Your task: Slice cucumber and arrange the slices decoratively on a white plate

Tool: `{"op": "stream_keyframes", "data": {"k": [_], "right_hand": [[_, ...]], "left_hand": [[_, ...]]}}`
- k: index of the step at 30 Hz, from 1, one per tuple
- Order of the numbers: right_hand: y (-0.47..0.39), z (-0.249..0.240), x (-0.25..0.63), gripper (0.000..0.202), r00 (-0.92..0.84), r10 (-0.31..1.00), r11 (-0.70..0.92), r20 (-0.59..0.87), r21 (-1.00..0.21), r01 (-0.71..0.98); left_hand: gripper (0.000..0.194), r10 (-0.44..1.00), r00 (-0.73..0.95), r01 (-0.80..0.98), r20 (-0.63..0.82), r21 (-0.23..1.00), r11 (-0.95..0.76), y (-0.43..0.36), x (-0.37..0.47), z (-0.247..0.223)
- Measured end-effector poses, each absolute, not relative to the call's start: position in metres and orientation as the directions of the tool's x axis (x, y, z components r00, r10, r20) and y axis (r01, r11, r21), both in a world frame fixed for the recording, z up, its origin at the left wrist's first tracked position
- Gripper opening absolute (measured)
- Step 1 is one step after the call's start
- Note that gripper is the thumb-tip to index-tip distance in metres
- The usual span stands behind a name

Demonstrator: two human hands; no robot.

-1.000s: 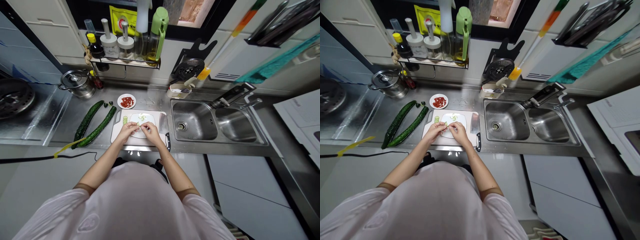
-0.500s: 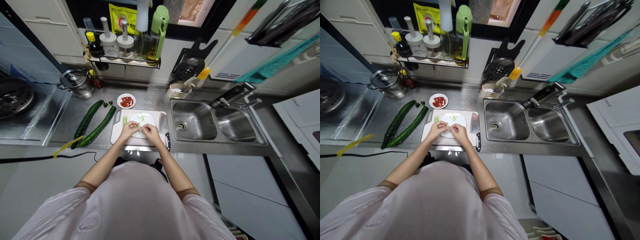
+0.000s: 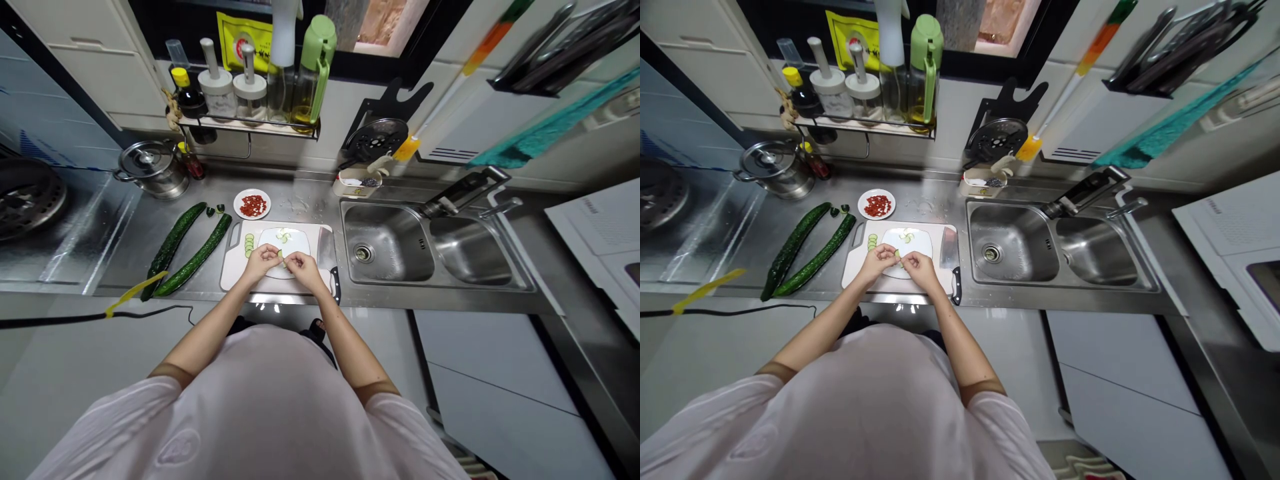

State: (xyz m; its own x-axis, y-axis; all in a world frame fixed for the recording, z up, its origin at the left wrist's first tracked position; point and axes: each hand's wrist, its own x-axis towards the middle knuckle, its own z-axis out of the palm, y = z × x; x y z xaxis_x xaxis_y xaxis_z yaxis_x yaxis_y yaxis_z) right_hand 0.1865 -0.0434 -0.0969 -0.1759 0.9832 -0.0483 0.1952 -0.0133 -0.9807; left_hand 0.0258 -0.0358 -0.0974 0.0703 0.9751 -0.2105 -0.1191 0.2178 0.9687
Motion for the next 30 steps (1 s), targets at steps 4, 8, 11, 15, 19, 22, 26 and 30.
{"op": "stream_keyframes", "data": {"k": [4,8,11,15,19,22,26,30], "right_hand": [[-0.044,-0.101,0.190,0.024,-0.183,0.982,-0.009,-0.050,-0.976,0.218],[-0.045,-0.110,0.199,0.023,-0.196,0.979,0.004,-0.052,-0.962,0.274],[-0.045,-0.119,0.209,0.023,-0.198,0.979,0.024,-0.048,-0.939,0.344],[-0.041,-0.130,0.222,0.023,-0.177,0.983,0.029,-0.055,-0.896,0.442],[-0.035,-0.137,0.231,0.022,-0.147,0.986,0.023,-0.072,-0.829,0.558],[-0.032,-0.139,0.233,0.020,-0.127,0.987,0.017,-0.094,-0.734,0.679],[-0.029,-0.136,0.232,0.022,-0.067,0.987,-0.023,-0.143,-0.551,0.834],[-0.027,-0.131,0.227,0.029,-0.026,0.981,-0.053,-0.194,-0.392,0.918]], "left_hand": [[0.037,0.971,0.106,-0.152,-0.217,0.961,0.231,-0.034,0.028,-0.105],[0.036,0.963,0.150,-0.145,-0.223,0.959,0.244,-0.031,0.032,-0.114],[0.036,0.956,0.181,-0.122,-0.233,0.959,0.257,-0.027,0.040,-0.123],[0.034,0.951,0.203,-0.093,-0.234,0.962,0.256,-0.019,0.053,-0.136],[0.035,0.944,0.242,-0.050,-0.226,0.968,0.244,-0.010,0.064,-0.149],[0.038,0.944,0.249,0.016,-0.217,0.975,0.220,-0.002,0.070,-0.158],[0.033,0.955,0.208,0.195,-0.213,0.966,0.173,0.010,0.077,-0.166],[0.028,0.965,0.182,0.400,-0.191,0.910,0.105,0.018,0.082,-0.161]]}}
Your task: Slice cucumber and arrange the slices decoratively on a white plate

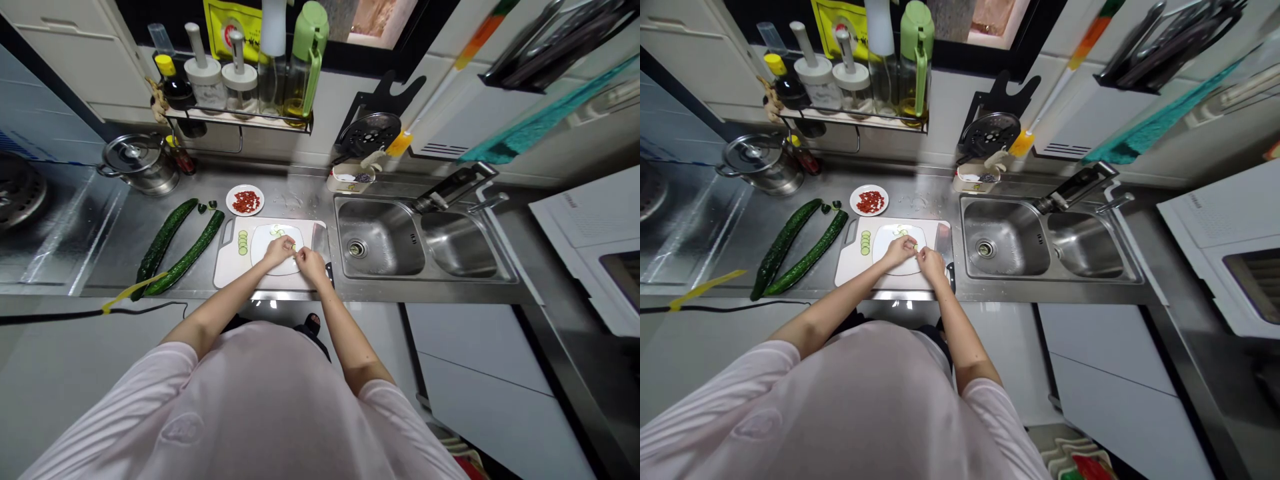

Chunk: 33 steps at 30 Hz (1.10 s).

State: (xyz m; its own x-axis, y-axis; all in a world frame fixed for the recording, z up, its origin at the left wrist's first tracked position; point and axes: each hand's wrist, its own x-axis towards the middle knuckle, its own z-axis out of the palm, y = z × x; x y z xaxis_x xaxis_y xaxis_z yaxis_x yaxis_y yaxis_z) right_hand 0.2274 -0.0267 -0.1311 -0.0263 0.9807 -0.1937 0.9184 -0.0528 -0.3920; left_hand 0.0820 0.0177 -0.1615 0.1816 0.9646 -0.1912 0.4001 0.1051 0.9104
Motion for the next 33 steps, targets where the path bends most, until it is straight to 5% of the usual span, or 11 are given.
{"op": "stream_keyframes", "data": {"k": [8,18,33], "right_hand": [[-0.031,-0.124,0.219,0.031,-0.026,0.978,-0.031,-0.206,-0.270,0.962],[-0.041,-0.123,0.203,0.035,-0.081,0.967,0.047,-0.243,-0.145,0.988],[-0.034,-0.124,0.207,0.036,-0.102,0.968,0.073,-0.231,-0.130,0.989]], "left_hand": [[0.023,0.967,0.233,0.726,-0.103,0.680,-0.102,0.015,0.078,-0.142],[0.021,0.967,0.248,0.786,-0.054,0.594,-0.169,0.012,0.075,-0.146],[0.025,0.969,0.243,0.811,-0.048,0.558,-0.176,0.017,0.077,-0.149]]}}
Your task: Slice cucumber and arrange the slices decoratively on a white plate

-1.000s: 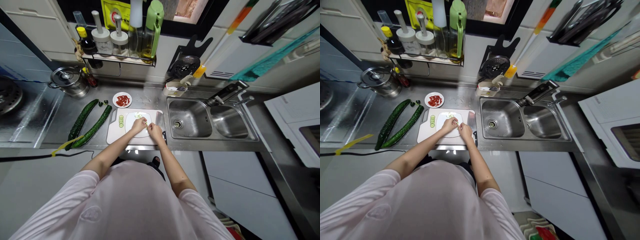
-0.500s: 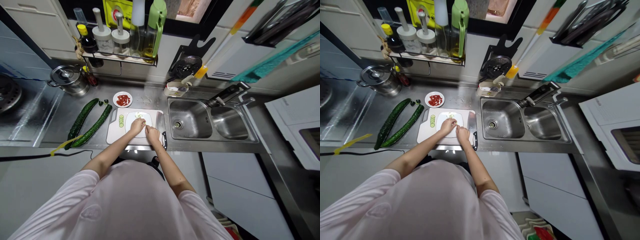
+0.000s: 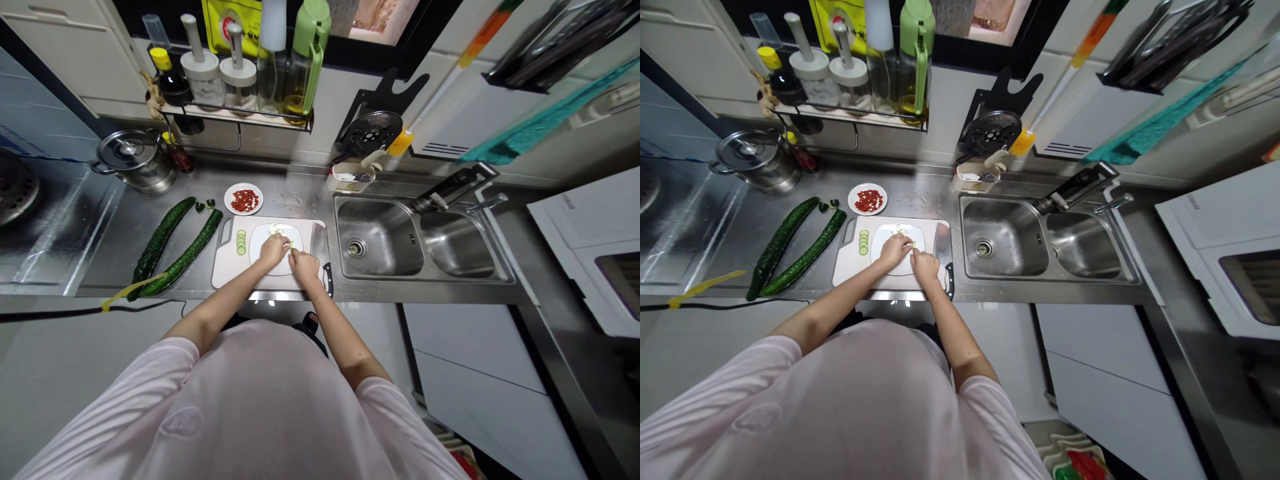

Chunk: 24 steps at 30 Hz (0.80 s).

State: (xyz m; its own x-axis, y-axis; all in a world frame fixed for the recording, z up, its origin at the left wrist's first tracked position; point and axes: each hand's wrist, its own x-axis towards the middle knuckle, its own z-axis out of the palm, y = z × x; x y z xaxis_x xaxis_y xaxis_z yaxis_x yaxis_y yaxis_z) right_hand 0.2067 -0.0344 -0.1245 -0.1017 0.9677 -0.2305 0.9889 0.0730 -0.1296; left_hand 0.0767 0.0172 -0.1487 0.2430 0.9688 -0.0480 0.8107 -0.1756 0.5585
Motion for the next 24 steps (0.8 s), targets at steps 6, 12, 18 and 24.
{"op": "stream_keyframes", "data": {"k": [6,12,18,24], "right_hand": [[-0.0315,-0.1236,0.2097,0.036,-0.087,0.967,0.056,-0.238,-0.136,0.989],[-0.0307,-0.1236,0.2111,0.037,-0.065,0.967,0.029,-0.245,-0.148,0.989],[-0.0326,-0.1258,0.2137,0.038,-0.050,0.977,0.009,-0.209,-0.193,0.981],[-0.0354,-0.1290,0.2110,0.037,-0.021,0.976,-0.019,-0.218,-0.178,0.984]], "left_hand": [[0.028,0.961,0.273,0.803,-0.045,0.560,-0.202,0.0179,0.0787,-0.1471],[0.028,0.960,0.275,0.797,-0.052,0.570,-0.197,0.0193,0.0797,-0.1458],[0.028,0.964,0.264,0.778,-0.027,0.596,-0.196,0.0187,0.0781,-0.1486],[0.029,0.967,0.252,0.786,-0.033,0.589,-0.185,0.0170,0.0791,-0.1510]]}}
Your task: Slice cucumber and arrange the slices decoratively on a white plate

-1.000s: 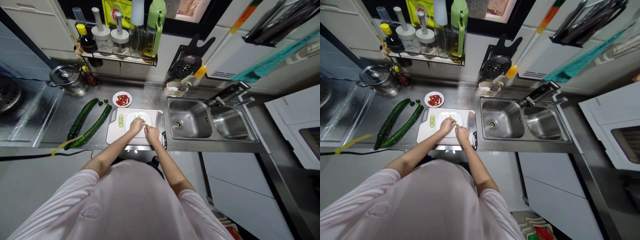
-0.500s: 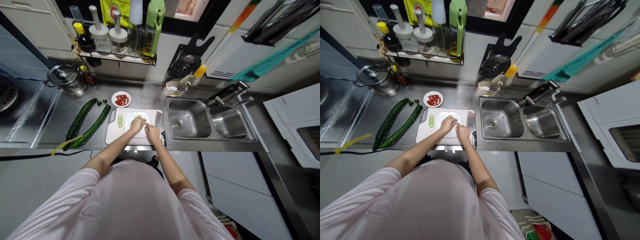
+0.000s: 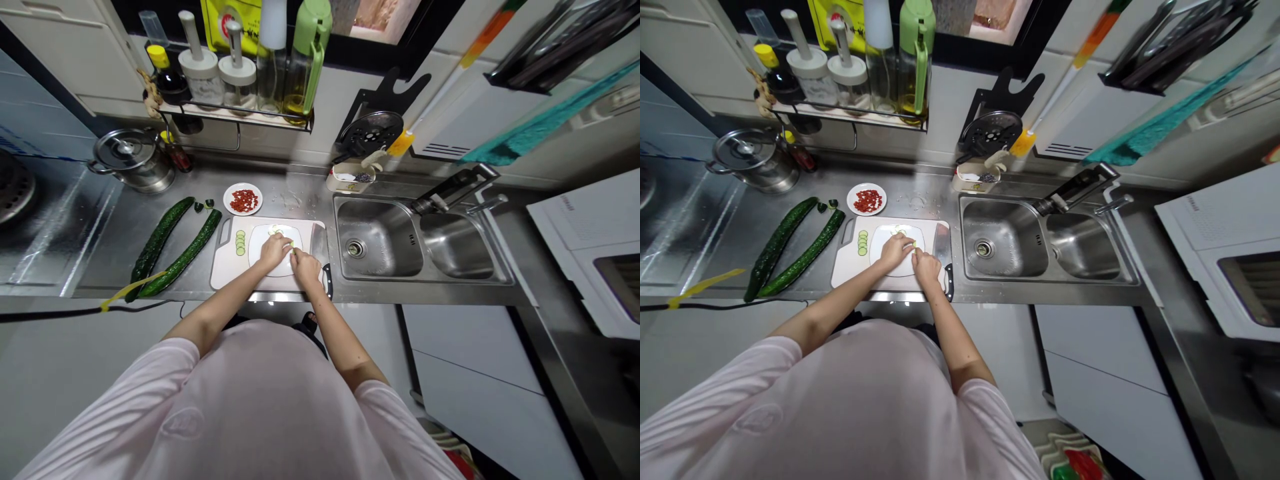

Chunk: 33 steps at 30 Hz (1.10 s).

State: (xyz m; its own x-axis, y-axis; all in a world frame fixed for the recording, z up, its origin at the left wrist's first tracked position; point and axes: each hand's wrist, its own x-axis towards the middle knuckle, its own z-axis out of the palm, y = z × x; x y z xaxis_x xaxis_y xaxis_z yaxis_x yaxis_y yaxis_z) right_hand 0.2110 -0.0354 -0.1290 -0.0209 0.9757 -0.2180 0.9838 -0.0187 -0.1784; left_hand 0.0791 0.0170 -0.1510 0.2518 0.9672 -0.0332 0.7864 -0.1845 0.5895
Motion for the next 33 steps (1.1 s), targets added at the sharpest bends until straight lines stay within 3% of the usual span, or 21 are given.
{"op": "stream_keyframes", "data": {"k": [33], "right_hand": [[-0.0323,-0.1326,0.2111,0.035,-0.016,0.976,-0.015,-0.218,-0.142,0.990]], "left_hand": [[0.029,0.975,0.218,0.851,-0.044,0.498,-0.168,0.0144,0.0823,-0.1478]]}}
